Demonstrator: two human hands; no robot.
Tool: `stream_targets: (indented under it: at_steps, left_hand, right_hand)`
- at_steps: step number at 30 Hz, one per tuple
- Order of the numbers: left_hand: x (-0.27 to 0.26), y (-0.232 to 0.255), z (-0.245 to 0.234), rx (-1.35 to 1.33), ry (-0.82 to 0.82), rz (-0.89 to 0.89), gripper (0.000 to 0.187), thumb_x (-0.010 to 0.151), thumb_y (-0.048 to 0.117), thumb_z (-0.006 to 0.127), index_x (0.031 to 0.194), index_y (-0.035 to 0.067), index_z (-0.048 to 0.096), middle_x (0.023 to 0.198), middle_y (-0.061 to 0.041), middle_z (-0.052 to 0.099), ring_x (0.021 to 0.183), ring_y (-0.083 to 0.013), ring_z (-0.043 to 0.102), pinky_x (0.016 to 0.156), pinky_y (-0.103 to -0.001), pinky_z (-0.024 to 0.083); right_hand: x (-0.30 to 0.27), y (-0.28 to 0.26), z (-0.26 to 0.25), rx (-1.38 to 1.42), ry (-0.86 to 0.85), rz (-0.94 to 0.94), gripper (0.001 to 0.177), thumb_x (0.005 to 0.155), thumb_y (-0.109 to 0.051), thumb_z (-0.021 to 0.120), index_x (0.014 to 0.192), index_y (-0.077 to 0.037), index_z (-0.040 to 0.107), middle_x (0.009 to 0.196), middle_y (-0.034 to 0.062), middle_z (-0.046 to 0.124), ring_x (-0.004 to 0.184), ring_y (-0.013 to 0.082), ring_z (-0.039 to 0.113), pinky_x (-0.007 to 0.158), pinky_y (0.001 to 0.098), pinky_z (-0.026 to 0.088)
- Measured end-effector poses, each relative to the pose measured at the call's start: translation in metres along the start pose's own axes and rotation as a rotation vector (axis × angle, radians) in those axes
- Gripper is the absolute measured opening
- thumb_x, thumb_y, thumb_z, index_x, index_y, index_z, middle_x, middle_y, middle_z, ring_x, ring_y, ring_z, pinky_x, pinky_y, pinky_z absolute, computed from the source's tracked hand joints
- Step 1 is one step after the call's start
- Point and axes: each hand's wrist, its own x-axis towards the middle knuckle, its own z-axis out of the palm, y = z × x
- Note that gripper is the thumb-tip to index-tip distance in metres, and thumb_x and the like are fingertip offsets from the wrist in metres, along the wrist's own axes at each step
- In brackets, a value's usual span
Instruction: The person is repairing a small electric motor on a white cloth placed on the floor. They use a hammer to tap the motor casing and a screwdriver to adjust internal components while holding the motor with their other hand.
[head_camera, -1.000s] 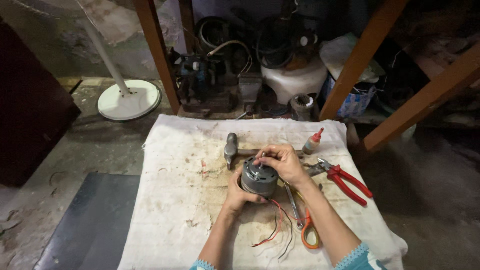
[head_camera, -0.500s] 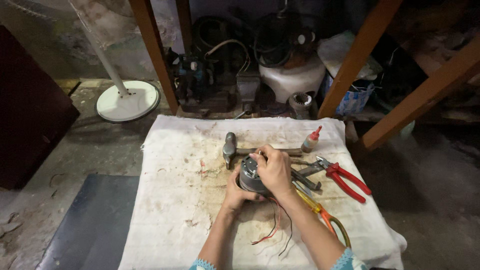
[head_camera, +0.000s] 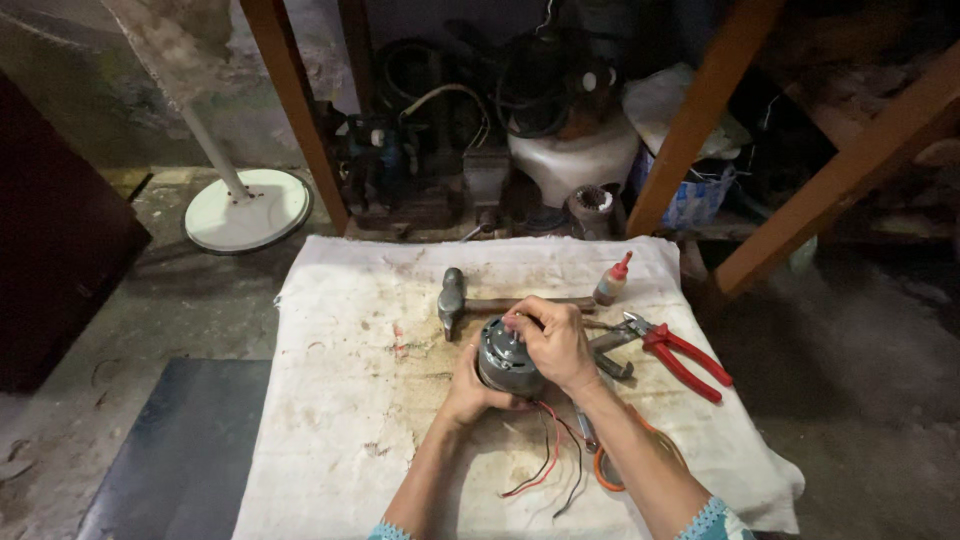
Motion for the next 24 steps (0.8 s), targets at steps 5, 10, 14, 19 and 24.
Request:
stream_targets:
  at_steps: [5,10,14,19,24]
  left_hand:
    - [-0.013,0.018,0.011,-0.333,0.002,0.054,0.108,0.053,0.016,0.091,0.15,0.012,0.043,0.145,-0.007,0.055,0.136,-0.0258,0.05,0.115,-0.042,0.041]
    - [-0.013,0.001,0.023,-1.037,0.004,-0.157,0.094,0.083,0.071,0.062,0.15,0.007,0.047,0.147,-0.016,0.056,0.134,-0.0334,0.052,0.112,-0.05,0.042]
    - [-0.007,-0.005,0.022,-0.967,0.192,-0.238,0.083,0.089,0.073,0.05,0.14,0.007,0.056,0.136,-0.015,0.064,0.123,-0.0331,0.062,0.107,-0.052,0.048]
    - [-0.006,0.006,0.023,-0.923,0.377,-0.291,0.074,0.09,0.07,0.049,0.13,0.009,0.065,0.127,-0.013,0.07,0.114,-0.0315,0.067,0.102,-0.052,0.052]
    - [-0.005,-0.002,0.018,-0.928,0.373,-0.217,0.072,0.09,0.068,0.052,0.128,0.009,0.065,0.124,-0.012,0.072,0.112,-0.0292,0.068,0.1,-0.051,0.053]
  right_hand:
    - [0.0,-0.022,-0.008,0.012,0.081,0.014,0.009,0.09,-0.004,0.068,0.088,0.002,0.074,0.075,0.0077,0.078,0.07,0.0095,0.072,0.065,0.0254,0.056]
    - [0.003,-0.036,-0.008,0.05,0.152,0.025,0.011,0.093,-0.007,0.068,0.09,0.002,0.073,0.08,0.0074,0.078,0.073,0.0092,0.073,0.066,0.0251,0.057]
    - [-0.005,-0.037,-0.003,-0.052,0.092,-0.069,0.01,0.09,-0.007,0.071,0.09,0.002,0.074,0.08,0.0114,0.077,0.071,0.0147,0.072,0.065,0.0285,0.055]
    - [-0.001,-0.036,-0.008,-0.039,-0.024,-0.109,0.007,0.088,-0.009,0.072,0.089,-0.002,0.073,0.082,0.0117,0.077,0.075,0.0234,0.075,0.068,0.0327,0.056]
    - [-0.01,-0.038,-0.004,-0.168,-0.005,-0.179,0.006,0.087,-0.007,0.071,0.088,-0.001,0.071,0.086,0.0136,0.073,0.082,0.0297,0.073,0.071,0.0369,0.055]
